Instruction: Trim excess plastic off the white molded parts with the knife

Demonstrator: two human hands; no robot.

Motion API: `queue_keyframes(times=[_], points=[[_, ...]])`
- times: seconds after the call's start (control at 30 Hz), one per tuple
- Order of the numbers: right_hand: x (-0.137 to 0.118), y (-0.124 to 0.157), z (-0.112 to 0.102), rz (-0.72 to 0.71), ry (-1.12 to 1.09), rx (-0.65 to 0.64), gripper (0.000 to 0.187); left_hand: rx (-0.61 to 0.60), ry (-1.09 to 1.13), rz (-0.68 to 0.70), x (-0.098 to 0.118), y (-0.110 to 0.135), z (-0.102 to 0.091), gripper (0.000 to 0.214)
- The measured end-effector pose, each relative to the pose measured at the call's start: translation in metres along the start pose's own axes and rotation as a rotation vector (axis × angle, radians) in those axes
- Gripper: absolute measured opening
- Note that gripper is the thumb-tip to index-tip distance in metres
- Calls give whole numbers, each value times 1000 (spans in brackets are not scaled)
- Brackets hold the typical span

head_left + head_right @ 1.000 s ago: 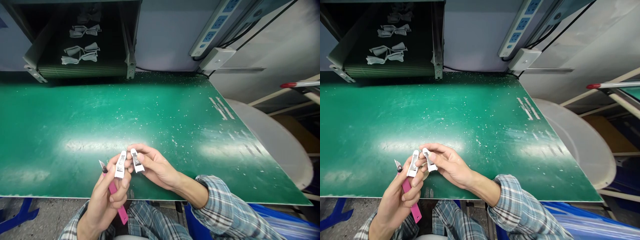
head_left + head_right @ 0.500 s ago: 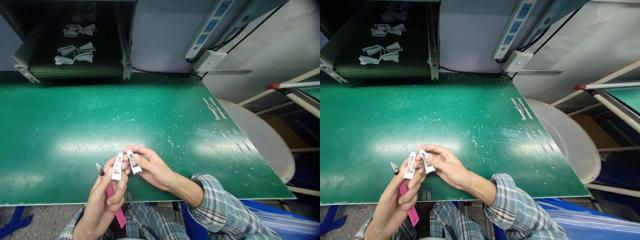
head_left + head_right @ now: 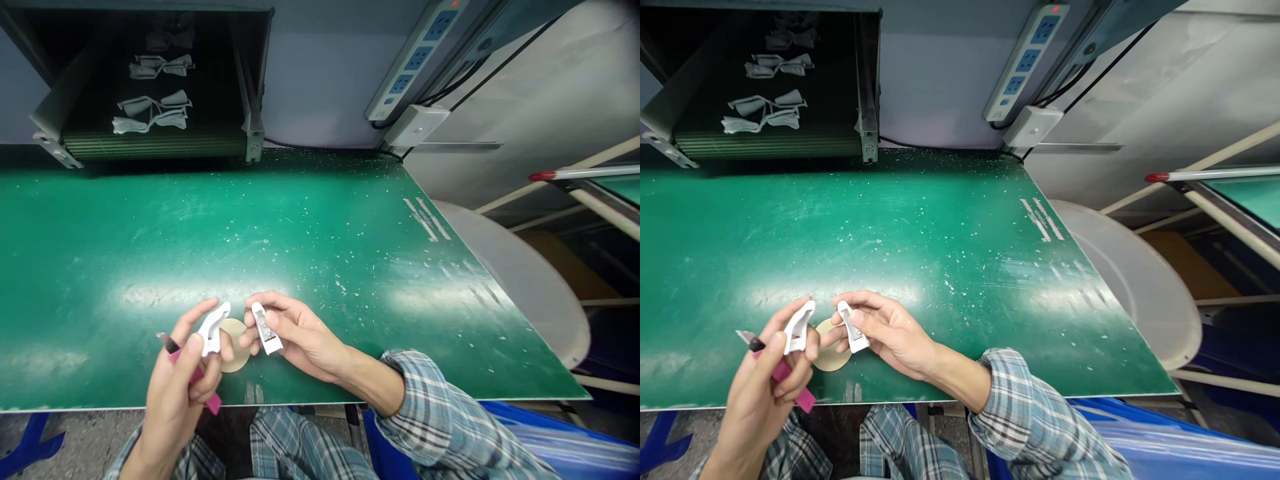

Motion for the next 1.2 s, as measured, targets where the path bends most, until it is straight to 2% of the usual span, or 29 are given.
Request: queue_keyframes(times=[0.07,0.13,0.2,0.3,0.4,0.5,0.53,0.6,0.73,0.8,0.93,1.07,1.13,1.2], points=[[0,0,1,-2,3,-2,24,114,-243,186,22,-5,-18,53],[-1,0,2,-4,10,-1,25,231,-623,372,40,-10,-31,46],[0,1,2,1,16,1,25,291,-1034,513,48,-16,-34,38],[0,1,1,-4,39,9,24,277,-1443,600,44,-28,-31,33],[-3,1,-2,-41,118,30,24,288,-1583,625,41,-33,-29,34],[-5,1,-5,-88,209,49,24,353,-1487,717,49,-23,-25,33],[-5,1,-5,-97,228,49,24,342,-1397,755,51,-17,-22,32],[-5,1,-5,-106,256,42,24,234,-1190,784,49,-7,-12,28],[-4,1,-7,-94,303,60,25,-31,-889,566,29,1,7,25],[-5,2,-7,-91,306,53,24,-69,-776,428,19,1,9,27],[-7,5,0,-129,336,-2,19,-53,-532,196,3,-2,8,30],[-9,11,3,-191,463,1,18,-186,-242,-21,-11,1,16,39],[-16,13,6,-269,537,-20,16,-195,-247,-22,-8,2,8,43],[-30,13,7,-393,616,-7,16,-90,-435,131,8,2,-12,39]])
Point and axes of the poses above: each hand's wrist, its own y-axis away from the middle knuckle, its own z-axis out of the palm, x = y × z, the point moved 9 cm from there along -y, towards the middle knuckle, and after that the axes turned 6 degrees about x, right-handed, at the moved point
